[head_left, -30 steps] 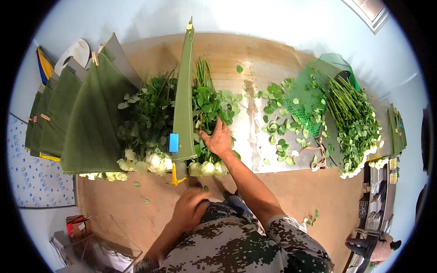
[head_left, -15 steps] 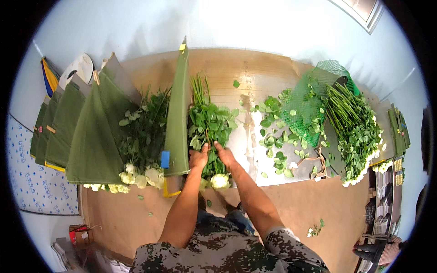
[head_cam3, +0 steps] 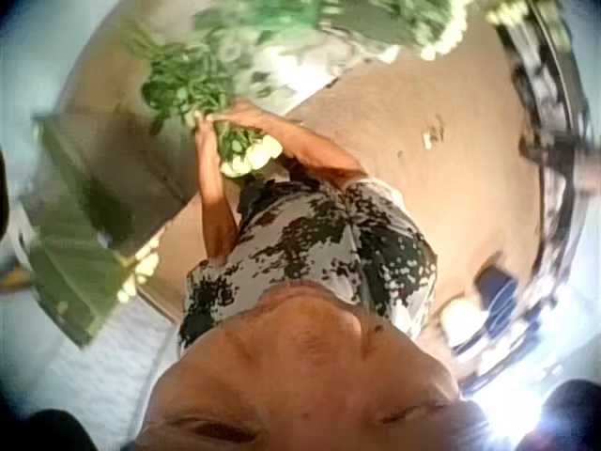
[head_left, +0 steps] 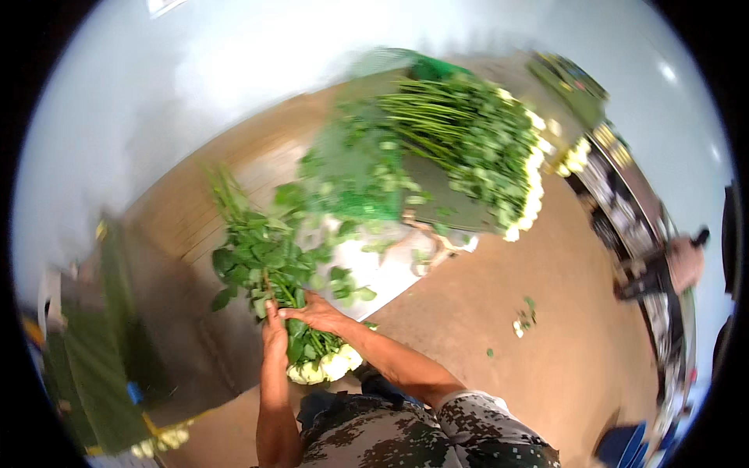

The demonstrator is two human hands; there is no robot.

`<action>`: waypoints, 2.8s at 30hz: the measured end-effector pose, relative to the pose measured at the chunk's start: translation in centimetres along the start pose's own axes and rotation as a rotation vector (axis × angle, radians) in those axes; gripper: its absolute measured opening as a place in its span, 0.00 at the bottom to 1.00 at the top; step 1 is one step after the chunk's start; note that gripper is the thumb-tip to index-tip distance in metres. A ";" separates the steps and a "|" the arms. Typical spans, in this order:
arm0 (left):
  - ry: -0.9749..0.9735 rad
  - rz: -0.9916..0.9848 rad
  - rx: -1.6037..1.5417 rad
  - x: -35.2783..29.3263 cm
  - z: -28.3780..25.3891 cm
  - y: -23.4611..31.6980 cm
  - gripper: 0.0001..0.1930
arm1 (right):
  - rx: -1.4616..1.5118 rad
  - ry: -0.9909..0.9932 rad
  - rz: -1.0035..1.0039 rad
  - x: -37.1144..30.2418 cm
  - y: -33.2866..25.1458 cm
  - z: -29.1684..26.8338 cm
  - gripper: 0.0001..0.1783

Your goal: The person sorts white roses on a table, picking up bunches, removing leaves, and arranging them into smaller groups. The person repeatedly handles the roses, separating them and placing them back on the table.

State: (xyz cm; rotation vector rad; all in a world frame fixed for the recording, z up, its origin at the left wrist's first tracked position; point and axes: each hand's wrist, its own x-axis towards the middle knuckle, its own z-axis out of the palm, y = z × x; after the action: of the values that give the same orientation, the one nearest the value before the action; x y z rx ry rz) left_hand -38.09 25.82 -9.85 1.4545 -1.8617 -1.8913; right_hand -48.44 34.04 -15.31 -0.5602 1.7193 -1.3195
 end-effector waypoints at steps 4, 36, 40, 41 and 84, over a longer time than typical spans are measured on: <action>-0.261 0.311 0.080 -3.6 9.8 5.4 0.35 | -0.075 0.236 -0.124 -8.4 -4.2 -11.6 0.62; -1.538 1.164 0.359 -18.9 79.6 22.8 0.30 | 0.481 1.406 -0.519 -39.7 6.6 -69.7 0.28; -1.241 1.115 0.312 -14.2 78.8 29.1 0.22 | 0.393 1.435 -0.463 -41.9 5.7 -81.0 0.27; -1.186 1.048 0.211 -12.3 77.8 29.1 0.19 | 0.273 1.471 -0.299 -42.9 3.4 -83.2 0.26; -0.046 0.332 0.080 -10.0 57.1 4.0 0.22 | -0.105 0.806 -0.401 -23.4 2.0 -82.0 0.11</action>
State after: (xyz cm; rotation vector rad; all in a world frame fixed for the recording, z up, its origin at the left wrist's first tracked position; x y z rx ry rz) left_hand -73.04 72.06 -13.59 1.0461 -2.0676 -1.7228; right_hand -105.07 96.85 -3.94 -0.4744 2.4189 -1.9181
